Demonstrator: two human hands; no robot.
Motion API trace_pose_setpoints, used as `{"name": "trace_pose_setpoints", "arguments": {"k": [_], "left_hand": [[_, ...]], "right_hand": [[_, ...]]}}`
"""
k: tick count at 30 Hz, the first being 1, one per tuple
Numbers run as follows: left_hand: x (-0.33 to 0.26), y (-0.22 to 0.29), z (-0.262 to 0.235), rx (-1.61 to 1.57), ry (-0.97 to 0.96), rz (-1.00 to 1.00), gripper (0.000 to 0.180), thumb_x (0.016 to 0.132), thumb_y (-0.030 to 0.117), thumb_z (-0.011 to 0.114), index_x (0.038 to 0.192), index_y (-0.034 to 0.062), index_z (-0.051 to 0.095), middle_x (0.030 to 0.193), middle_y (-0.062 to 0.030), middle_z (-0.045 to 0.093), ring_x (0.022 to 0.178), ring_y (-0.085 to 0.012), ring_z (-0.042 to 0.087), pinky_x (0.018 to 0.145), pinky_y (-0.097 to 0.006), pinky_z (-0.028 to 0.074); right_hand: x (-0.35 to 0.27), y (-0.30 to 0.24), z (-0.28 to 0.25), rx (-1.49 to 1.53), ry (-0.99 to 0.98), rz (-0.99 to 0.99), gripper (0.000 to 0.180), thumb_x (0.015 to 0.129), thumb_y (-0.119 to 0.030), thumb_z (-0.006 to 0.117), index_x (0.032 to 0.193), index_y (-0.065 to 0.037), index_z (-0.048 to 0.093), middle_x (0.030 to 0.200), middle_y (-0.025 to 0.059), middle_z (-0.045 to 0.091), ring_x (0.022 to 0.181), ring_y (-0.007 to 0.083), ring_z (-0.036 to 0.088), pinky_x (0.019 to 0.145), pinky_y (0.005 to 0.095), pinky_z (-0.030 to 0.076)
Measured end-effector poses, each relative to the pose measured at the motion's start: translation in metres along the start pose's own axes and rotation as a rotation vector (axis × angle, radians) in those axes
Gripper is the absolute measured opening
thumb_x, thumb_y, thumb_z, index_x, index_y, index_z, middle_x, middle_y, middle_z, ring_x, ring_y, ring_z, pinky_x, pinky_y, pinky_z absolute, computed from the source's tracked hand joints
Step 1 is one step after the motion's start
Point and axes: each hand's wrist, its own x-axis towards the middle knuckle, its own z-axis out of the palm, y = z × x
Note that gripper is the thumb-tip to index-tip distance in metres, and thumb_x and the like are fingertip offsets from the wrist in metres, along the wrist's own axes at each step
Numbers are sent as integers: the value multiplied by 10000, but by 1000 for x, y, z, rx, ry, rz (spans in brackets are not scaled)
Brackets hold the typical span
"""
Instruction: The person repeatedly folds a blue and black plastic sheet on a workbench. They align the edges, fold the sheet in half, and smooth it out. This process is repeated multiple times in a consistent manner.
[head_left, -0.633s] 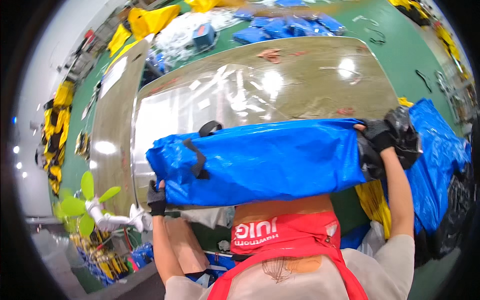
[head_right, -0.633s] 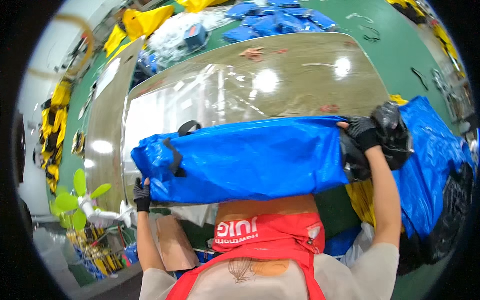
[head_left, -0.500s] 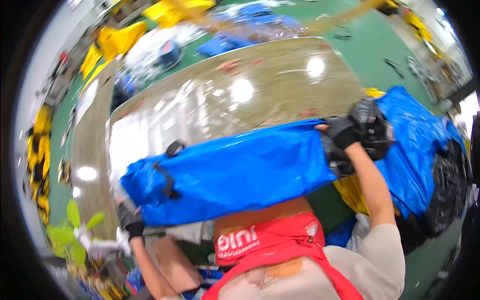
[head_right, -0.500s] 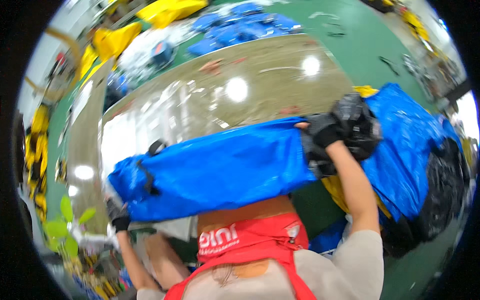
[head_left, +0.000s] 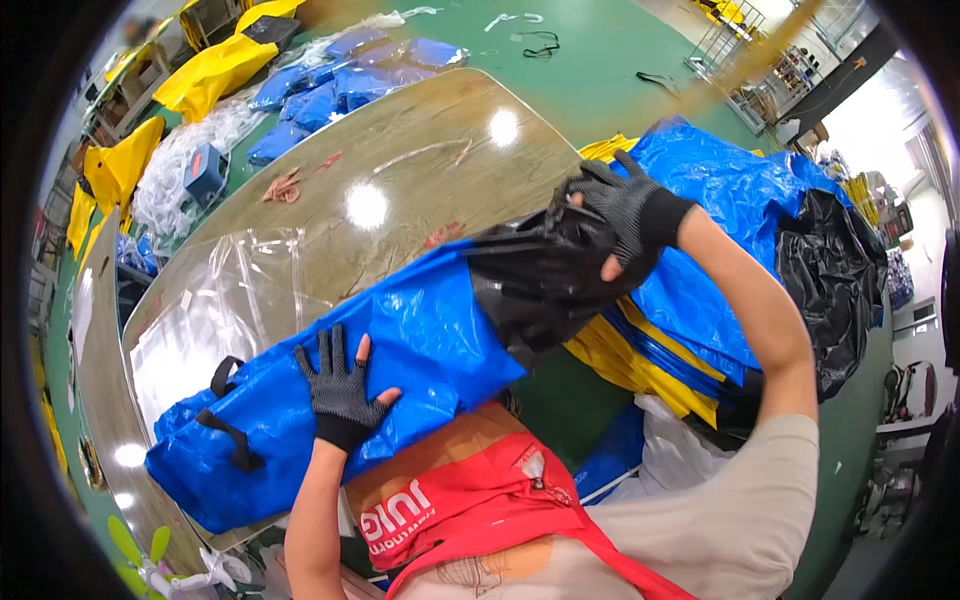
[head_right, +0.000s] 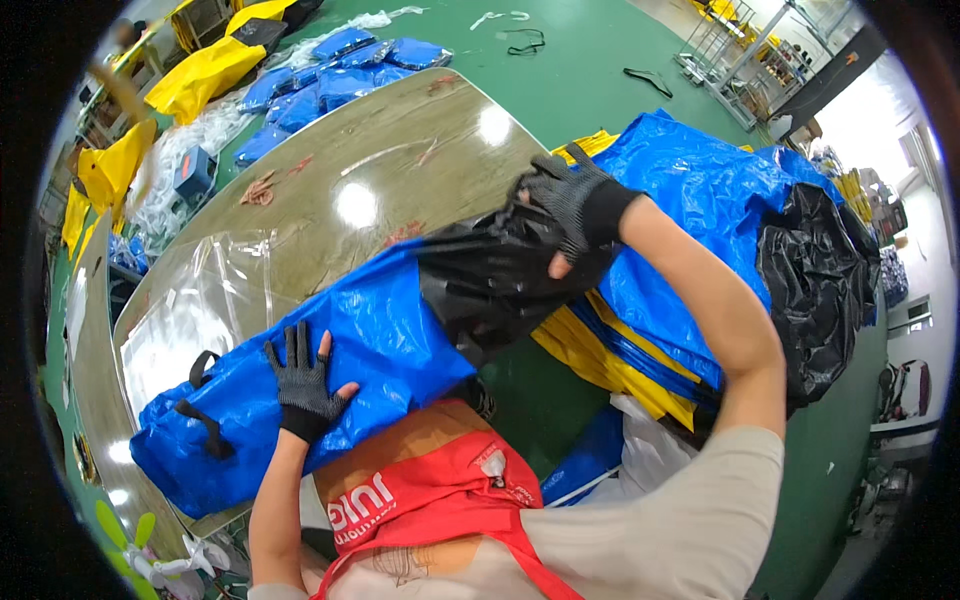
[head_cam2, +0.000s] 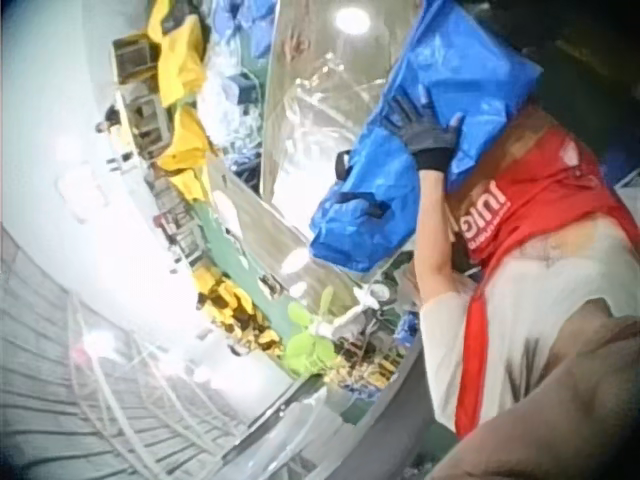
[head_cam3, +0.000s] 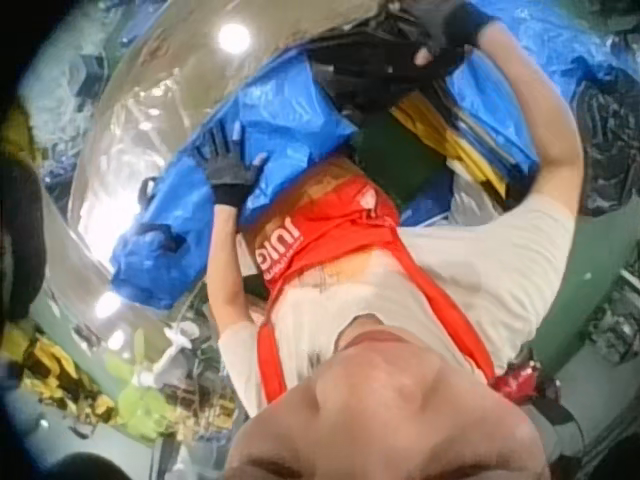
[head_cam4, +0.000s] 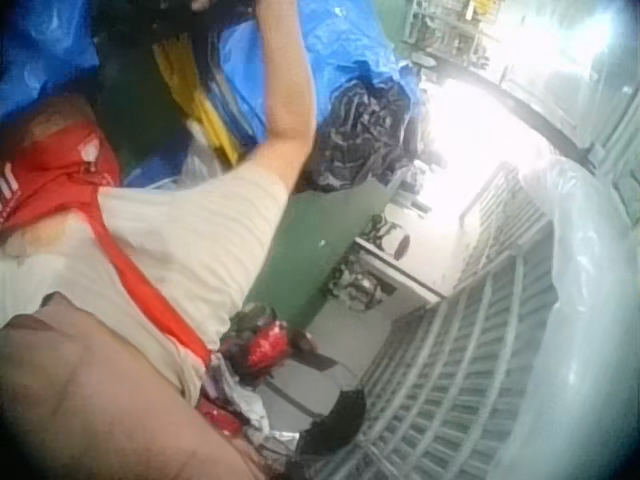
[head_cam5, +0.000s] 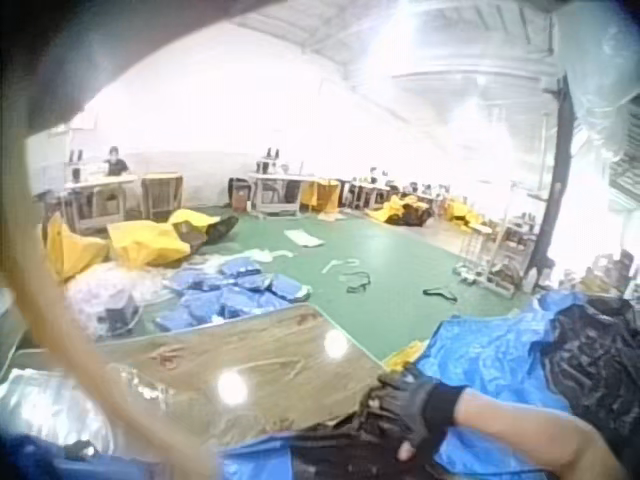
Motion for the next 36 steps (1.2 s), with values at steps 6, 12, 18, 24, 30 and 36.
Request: {"name": "trace_pose_setpoints", "arguments": {"k": [6, 12, 18, 24, 30, 36], "left_hand": [[-4, 1, 0, 40, -44, -36, 930, 682, 646, 627, 1408, 132, 357, 1487, -256, 197, 1395, -418, 127, 1073, -640, -48], [2, 8, 5, 92, -99, -75, 925, 689, 627, 632, 1412, 126, 347, 1495, -251, 177, 1400, -414, 111, 1079, -630, -51], [5, 12, 11, -59, 46, -119, 870, 751, 700, 506, 1391, 123, 384, 1463, -250, 258, 1385, -417, 162, 1083, -619, -40], [101, 103, 22, -33, 162, 63, 738, 817, 589, 493, 1412, 171, 368, 1460, -234, 282, 1376, -420, 185, 1081, -623, 9], [104, 103, 26, -110, 202, 80, 714, 821, 579, 497, 1413, 198, 371, 1462, -226, 281, 1373, -426, 181, 1070, -641, 6], [98, 94, 36, -113, 245, 40, 699, 819, 592, 485, 1396, 207, 402, 1477, -215, 259, 1377, -427, 164, 1059, -662, -5]], "right_hand": [[-35, 10, 64, 565, 144, 270, 451, 809, -483, 606, 1099, -140, 653, 977, 156, 665, 981, 317, 620, 950, 452, 419], [17, 63, 130, 599, -230, 452, 584, 843, -591, 491, 921, -44, 682, 934, 204, 658, 864, 351, 633, 792, 414, 480], [54, 57, 135, 317, -343, 461, 620, 826, -606, 512, 867, -16, 695, 916, 189, 672, 852, 329, 650, 786, 402, 489], [52, 48, 123, 258, -208, 634, 659, 803, -628, 533, 1030, -23, 658, 982, 175, 666, 943, 336, 633, 821, 397, 495], [-25, -29, 204, 1166, 1517, 917, 431, 835, -248, 695, 1163, -13, 544, 1079, 116, 623, 920, 230, 603, 828, 371, 483], [33, -124, 141, 1568, 1424, 1005, 741, 691, -238, 820, 1287, 17, 463, 1246, 155, 546, 1115, 273, 527, 974, 390, 399]]}}
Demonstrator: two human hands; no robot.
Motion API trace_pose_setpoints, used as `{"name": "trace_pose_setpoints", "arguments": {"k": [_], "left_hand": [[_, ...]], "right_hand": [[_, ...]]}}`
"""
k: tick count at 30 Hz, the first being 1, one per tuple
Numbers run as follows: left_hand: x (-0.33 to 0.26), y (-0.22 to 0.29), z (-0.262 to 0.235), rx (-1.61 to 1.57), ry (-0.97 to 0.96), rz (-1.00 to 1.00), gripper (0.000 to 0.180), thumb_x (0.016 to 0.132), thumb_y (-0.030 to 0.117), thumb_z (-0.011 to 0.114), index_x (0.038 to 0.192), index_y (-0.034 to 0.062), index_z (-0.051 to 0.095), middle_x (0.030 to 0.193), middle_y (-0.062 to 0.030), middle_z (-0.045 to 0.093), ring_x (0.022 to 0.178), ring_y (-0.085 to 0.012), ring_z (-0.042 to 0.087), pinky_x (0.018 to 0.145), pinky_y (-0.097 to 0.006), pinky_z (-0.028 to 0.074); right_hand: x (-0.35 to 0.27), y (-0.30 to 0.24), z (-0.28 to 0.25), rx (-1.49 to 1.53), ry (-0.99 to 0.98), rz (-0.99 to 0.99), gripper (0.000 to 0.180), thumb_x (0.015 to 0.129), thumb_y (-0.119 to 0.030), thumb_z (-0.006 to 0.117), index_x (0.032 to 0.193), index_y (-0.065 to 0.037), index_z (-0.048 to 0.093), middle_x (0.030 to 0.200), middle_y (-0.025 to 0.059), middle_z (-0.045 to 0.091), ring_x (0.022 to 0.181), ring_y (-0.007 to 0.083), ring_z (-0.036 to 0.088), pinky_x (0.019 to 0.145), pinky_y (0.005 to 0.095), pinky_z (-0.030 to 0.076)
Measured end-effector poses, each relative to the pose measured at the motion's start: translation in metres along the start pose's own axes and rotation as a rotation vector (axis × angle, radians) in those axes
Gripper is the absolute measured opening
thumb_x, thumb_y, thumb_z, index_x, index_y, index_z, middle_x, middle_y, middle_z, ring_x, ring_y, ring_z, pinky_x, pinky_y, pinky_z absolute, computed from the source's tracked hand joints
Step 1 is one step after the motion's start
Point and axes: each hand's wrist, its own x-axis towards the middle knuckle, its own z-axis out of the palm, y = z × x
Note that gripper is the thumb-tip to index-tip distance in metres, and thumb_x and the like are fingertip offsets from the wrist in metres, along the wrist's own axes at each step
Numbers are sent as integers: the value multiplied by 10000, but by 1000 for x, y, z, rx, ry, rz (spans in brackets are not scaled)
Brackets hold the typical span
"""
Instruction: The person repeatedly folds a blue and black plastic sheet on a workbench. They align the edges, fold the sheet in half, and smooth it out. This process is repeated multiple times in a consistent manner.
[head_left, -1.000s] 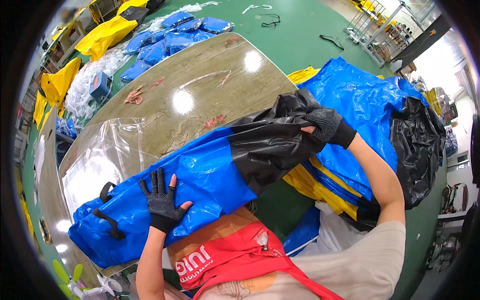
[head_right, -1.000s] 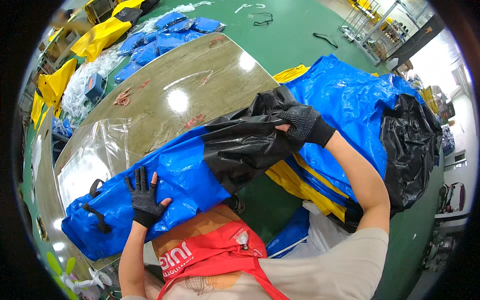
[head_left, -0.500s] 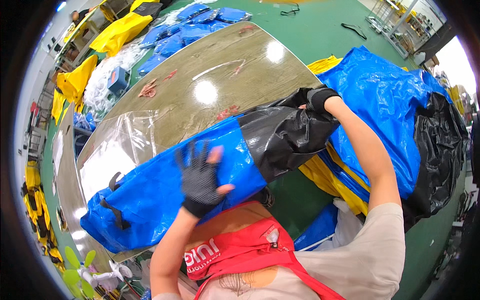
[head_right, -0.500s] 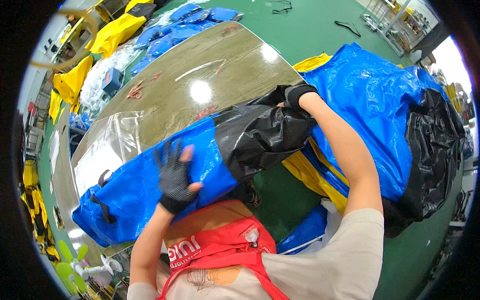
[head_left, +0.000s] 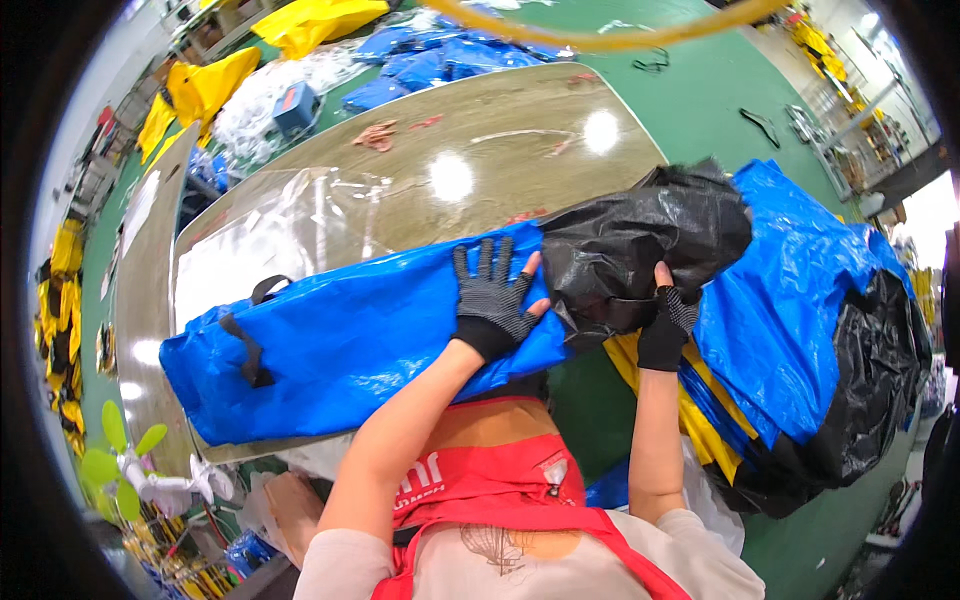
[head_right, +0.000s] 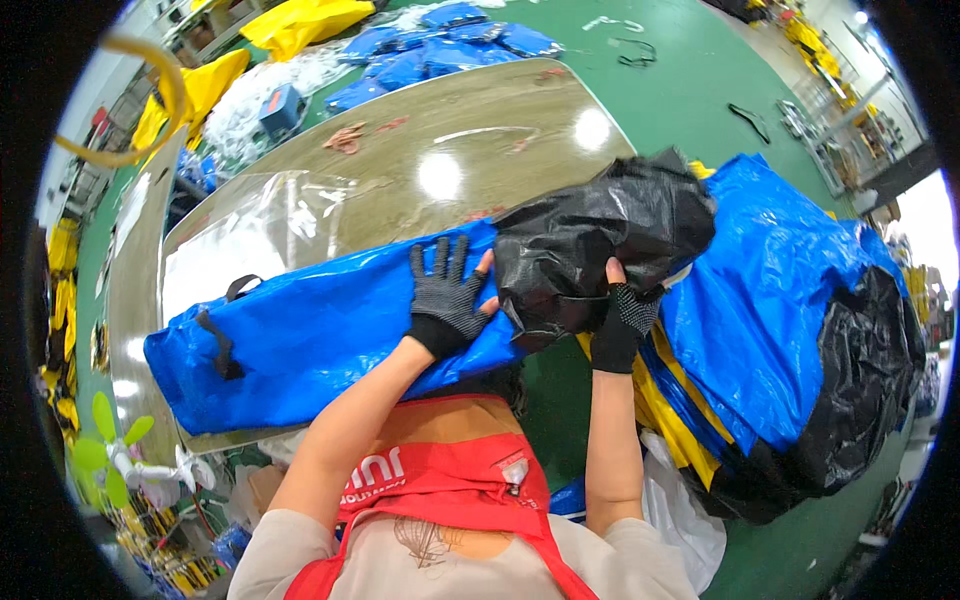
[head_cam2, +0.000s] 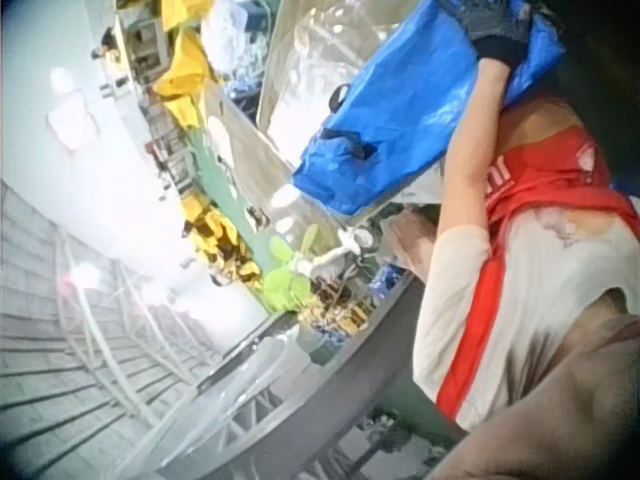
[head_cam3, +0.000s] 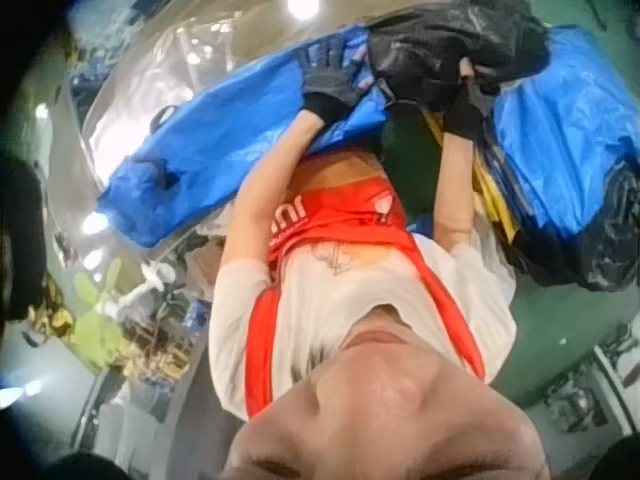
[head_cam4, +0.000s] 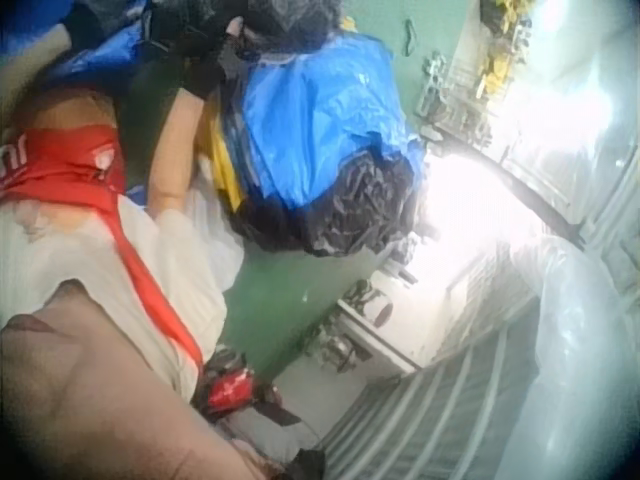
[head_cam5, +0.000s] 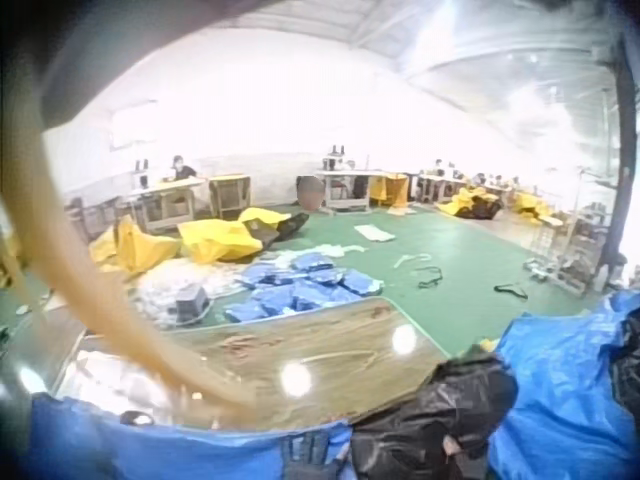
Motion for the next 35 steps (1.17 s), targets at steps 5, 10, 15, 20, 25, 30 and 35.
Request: {"name": "trace_pose_setpoints", "arguments": {"k": [5, 10, 15, 20, 25, 30, 35], "left_hand": [[-10, -5, -2, 98, -125, 59, 671, 834, 514, 499, 1376, 129, 404, 1455, -237, 263, 1352, -400, 217, 1085, -564, 86], [-58, -9, -6, 23, -155, 176, 585, 850, 467, 502, 1310, 106, 478, 1398, -247, 351, 1303, -376, 318, 1081, -462, 202], [-145, -21, -131, -382, -714, 452, 438, 886, 374, 522, 1220, 95, 572, 1202, -191, 576, 1141, -341, 531, 994, -402, 389], [-162, -122, -161, 56, 123, -10, 648, 855, 440, 525, 1369, 67, 397, 1377, -223, 403, 1277, -429, 359, 1078, -536, 226], [-182, -175, -85, -305, 91, -106, 749, 837, 337, 532, 1448, 49, 209, 1445, -285, 249, 1368, -440, 185, 1128, -514, 133], [-256, -243, -169, 317, 339, -346, 669, 866, 438, 547, 1345, -7, 405, 1392, -223, 396, 1319, -391, 308, 1102, -484, 203], [-346, -356, -228, -160, 184, -1299, 767, 828, 564, 585, 1336, 14, 418, 1403, -227, 384, 1309, -377, 326, 1106, -459, 216]], "right_hand": [[-123, -70, 85, -575, -1264, -264, 604, 812, -219, 679, 1323, -6, 436, 1129, 185, 584, 999, 335, 580, 831, 388, 470], [-167, -46, 127, -663, -1487, -901, 712, 746, -161, 626, 1403, -84, 362, 853, 126, 537, 793, 314, 567, 682, 434, 461], [-187, -33, 123, -837, -1484, -897, 654, 777, -241, 615, 1391, -207, 390, 872, 116, 536, 798, 288, 580, 644, 416, 490], [-194, -61, 125, -911, -1558, -862, 775, 708, -421, 693, 1316, -15, 436, 913, 160, 560, 883, 333, 562, 726, 449, 470], [-248, -89, 205, -520, -1309, -985, 618, 813, -483, 581, 1232, -37, 494, 1216, 190, 517, 1174, 357, 456, 1049, 477, 284], [-260, -23, 201, -770, -1228, -1035, 658, 749, -496, 600, 1257, -85, 521, 1310, 190, 457, 1266, 398, 349, 1064, 611, 129], [-284, -16, 217, -922, -1301, -874, 633, 779, -478, 566, 1291, -110, 505, 1322, 158, 467, 1265, 367, 376, 1055, 583, 173]]}}
